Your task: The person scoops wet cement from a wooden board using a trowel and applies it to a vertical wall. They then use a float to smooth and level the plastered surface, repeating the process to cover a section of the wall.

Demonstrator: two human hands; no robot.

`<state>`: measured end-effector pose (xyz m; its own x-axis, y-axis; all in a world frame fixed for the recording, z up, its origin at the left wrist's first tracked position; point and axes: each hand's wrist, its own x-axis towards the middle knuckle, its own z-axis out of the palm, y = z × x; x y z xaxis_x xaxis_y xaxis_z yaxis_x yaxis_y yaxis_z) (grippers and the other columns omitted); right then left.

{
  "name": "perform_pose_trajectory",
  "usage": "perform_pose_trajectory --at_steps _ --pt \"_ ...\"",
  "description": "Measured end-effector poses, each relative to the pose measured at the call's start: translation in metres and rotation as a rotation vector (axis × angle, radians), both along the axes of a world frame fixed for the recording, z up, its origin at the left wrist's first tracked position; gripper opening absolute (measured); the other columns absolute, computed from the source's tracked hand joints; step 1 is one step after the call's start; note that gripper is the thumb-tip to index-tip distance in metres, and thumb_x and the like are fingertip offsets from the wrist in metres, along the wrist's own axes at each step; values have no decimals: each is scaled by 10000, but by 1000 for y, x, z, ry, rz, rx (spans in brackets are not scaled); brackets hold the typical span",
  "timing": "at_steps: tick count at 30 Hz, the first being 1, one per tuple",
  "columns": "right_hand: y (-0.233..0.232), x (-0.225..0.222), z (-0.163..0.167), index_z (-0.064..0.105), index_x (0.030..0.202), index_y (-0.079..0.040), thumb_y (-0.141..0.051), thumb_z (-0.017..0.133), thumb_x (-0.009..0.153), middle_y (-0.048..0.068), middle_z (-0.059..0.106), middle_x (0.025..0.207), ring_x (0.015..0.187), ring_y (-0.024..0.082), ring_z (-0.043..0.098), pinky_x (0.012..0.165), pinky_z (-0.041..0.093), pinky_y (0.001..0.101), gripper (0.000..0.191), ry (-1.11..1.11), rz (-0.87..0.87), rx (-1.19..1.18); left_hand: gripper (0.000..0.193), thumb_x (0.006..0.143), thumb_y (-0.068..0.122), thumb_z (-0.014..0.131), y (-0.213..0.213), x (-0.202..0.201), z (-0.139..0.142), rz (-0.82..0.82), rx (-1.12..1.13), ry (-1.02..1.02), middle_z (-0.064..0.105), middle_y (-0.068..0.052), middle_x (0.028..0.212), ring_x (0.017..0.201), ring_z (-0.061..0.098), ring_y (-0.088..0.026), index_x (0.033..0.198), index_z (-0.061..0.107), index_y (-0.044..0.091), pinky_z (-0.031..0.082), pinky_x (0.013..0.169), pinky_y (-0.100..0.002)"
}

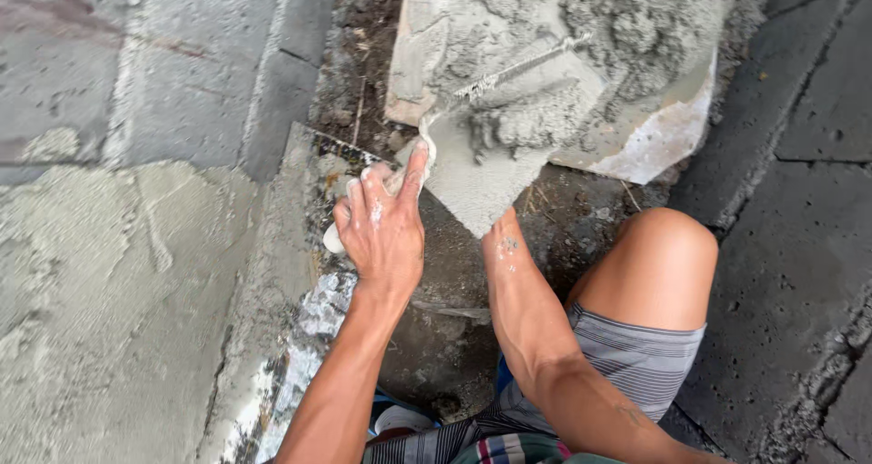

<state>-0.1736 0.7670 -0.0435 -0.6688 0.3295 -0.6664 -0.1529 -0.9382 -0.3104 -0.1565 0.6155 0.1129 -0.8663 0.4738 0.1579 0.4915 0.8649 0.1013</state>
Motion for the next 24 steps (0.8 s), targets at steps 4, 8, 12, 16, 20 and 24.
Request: perform_pose_trajectory --at_steps 4,8,12,16,20,24 --pt "-21 6 -2 473 1403 -140 -543 463 969 77 562 1102 943 220 583 739 531 415 591 47 46 25 543 962 180 674 -43 -2 14 145 57 -28 597 -94 1134 1030 582 -304 1478 579 318 457 818 -499" --pt "-39 14 -1 476 1392 -138 -517 470 983 66 555 1045 881 201 575 691 523 393 558 86 143 67 522 944 232 673 -113 12 27 238 59 -194 598 -127 1111 1016 620 -335 1457 577 254 512 786 -541" --pt "-77 19 9 478 1382 -136 -491 477 996 55 548 988 819 181 567 642 516 371 525 121 303 81 515 932 244 642 -217 48 41 328 -84 -399 634 -213 1127 967 667 -393 1434 563 157 570 720 -529" --pt "-143 1 16 480 1371 -134 -466 484 1009 44 541 931 757 162 558 594 508 348 492 149 420 79 385 975 280 583 -306 77 41 444 -246 -935 719 -142 1058 932 732 -315 1349 597 193 592 770 -481" --pt "-220 -33 32 482 1361 -132 -440 491 1022 33 535 874 695 142 550 545 501 326 458 172 493 102 279 979 321 579 -346 102 17 403 -328 -1108 745 -103 1050 939 745 -280 1190 674 166 595 830 -460" --pt "-304 -75 66 484 1350 -130 -415 498 1035 21 528 817 634 123 542 497 493 304 425 222 445 238 299 976 373 580 -368 116 -4 411 -248 -1132 766 -131 1030 971 735 -324 1165 703 177 574 886 -481"
